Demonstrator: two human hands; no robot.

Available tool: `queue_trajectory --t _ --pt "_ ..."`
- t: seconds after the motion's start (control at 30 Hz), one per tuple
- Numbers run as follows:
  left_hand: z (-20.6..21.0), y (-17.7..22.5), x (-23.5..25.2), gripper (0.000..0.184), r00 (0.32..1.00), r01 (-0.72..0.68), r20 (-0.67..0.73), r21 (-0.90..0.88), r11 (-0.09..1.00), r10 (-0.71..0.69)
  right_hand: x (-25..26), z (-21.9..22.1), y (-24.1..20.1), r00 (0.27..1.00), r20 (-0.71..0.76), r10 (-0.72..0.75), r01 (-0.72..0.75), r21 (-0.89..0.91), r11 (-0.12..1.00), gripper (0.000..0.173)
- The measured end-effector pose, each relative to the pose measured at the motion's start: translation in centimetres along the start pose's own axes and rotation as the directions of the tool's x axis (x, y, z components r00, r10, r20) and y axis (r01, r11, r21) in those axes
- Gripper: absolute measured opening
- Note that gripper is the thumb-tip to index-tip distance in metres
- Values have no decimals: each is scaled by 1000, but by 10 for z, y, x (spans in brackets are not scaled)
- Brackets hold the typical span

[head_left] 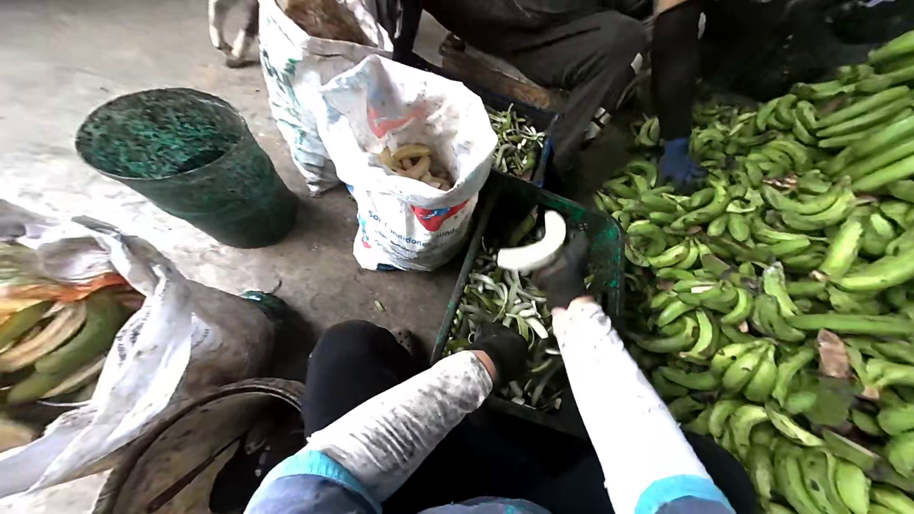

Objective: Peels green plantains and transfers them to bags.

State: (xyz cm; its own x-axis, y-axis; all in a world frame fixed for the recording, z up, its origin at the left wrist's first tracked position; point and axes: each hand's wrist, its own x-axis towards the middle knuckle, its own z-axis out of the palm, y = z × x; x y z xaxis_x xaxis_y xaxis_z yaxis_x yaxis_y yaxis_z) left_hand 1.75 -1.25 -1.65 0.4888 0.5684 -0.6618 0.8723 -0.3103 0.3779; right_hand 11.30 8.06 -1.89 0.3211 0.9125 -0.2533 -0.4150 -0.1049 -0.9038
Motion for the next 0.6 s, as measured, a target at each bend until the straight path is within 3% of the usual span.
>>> queue_trajectory --t 0.07,0.13,0.27,0.33,0.43,0.53,0.6 --pt "0 0 4 52 1000 -18 -11 -6 1000 18 21 53 -40 990 127 -63 48 116 992 32" --pt "1 0 8 54 999 -30 -15 -1 1000 30 34 83 -67 966 238 -97 97 13 995 37" --pt "-1 0 8 53 999 -36 -27 -18 999 36 33 78 -96 953 248 -171 231 -236 944 37" --pt "-2 -3 8 55 999 -36 -40 -28 999 35 22 36 -103 964 226 -137 203 -304 931 41" --pt "-3 -8 7 52 998 -28 -62 -53 998 25 -5 -69 -112 982 159 -102 155 -366 918 39" --pt "-3 -16 2 50 995 31 -95 -76 997 -38 -13 -179 -121 971 -114 -211 170 -296 940 26" --pt "5 -25 10 49 989 39 -138 -71 997 -48 -41 -260 -122 912 -335 -237 152 -261 953 23"
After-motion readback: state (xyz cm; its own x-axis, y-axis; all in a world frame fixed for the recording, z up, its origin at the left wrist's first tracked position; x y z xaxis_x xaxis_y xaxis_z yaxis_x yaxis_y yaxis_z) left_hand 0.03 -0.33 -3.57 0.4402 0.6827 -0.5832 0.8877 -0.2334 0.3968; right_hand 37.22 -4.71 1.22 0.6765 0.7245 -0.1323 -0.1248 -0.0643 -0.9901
